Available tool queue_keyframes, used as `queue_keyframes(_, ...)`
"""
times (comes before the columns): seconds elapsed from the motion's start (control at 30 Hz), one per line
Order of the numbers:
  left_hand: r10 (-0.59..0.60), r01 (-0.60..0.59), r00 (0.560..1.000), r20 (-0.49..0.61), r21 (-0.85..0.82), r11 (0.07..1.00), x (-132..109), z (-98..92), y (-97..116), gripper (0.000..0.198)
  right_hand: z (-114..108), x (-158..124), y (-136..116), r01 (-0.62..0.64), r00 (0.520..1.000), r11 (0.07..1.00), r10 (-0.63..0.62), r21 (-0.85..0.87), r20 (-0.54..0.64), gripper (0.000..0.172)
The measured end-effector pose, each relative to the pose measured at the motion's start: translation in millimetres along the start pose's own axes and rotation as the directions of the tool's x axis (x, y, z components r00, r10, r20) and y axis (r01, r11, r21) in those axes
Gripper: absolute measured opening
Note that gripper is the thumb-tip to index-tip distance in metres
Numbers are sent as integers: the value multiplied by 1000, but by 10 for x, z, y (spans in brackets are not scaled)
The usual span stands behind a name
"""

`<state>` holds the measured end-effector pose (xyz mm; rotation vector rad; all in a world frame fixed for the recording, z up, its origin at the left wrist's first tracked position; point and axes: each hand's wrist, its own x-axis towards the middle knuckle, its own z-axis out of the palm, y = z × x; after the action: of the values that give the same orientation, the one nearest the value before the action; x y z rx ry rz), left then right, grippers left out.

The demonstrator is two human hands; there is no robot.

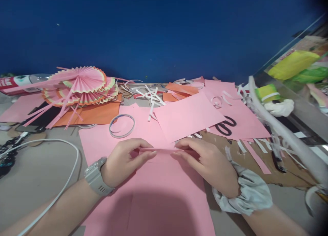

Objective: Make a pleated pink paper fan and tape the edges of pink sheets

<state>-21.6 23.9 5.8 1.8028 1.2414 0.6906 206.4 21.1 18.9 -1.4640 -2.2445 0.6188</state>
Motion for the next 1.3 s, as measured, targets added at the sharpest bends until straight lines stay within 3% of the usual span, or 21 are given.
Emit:
queue_keyframes(0.13, -18, 19, 999, -26, 21, 1000, 3, 3, -5, 22, -34, -9, 12, 27, 997, 999, -29, -30, -77, 18)
queue_keyframes(0.27, -23, 24, 1000, -11, 53, 998, 22, 11, -17, 24, -52, -5, 10, 40, 996, 999, -42, -29, -75, 15)
queue_keyframes(0.5, 239, -239, 971, 28, 193, 951, 58, 13, 3, 11, 32, 22, -13, 119, 993, 991, -120, -64, -3, 18)
queue_keyframes(0.7, 299, -345, 936, 189, 311, 885, 57, 88, 8, 19, 193, 11, 3, 356, 934, 911, -339, -207, 114, 21)
queue_keyframes(0.8, 352, -409, 908, 228, 287, 866, 47, 109, 12, 19, 256, -4, -26, 375, 925, 911, -354, -174, 139, 17)
queue_keyframes(1.03, 183, -185, 983, 27, 83, 979, 51, 42, -4, 20, 130, 27, -79, 213, 971, 971, -199, -109, 129, 20)
queue_keyframes(1.17, 78, -92, 985, -154, -87, 992, 40, 34, -13, 17, 61, 37, -76, 101, 979, 995, -100, 0, 179, 25)
queue_keyframes(1.23, 72, -90, 986, -152, -111, 990, 30, 44, -8, 14, 61, 36, -85, 64, 980, 997, -70, 38, 186, 25)
queue_keyframes(1.3, 62, -66, 996, -60, -67, 996, 28, 53, -7, 15, 65, 37, -94, 48, 981, 998, -55, 43, 185, 26)
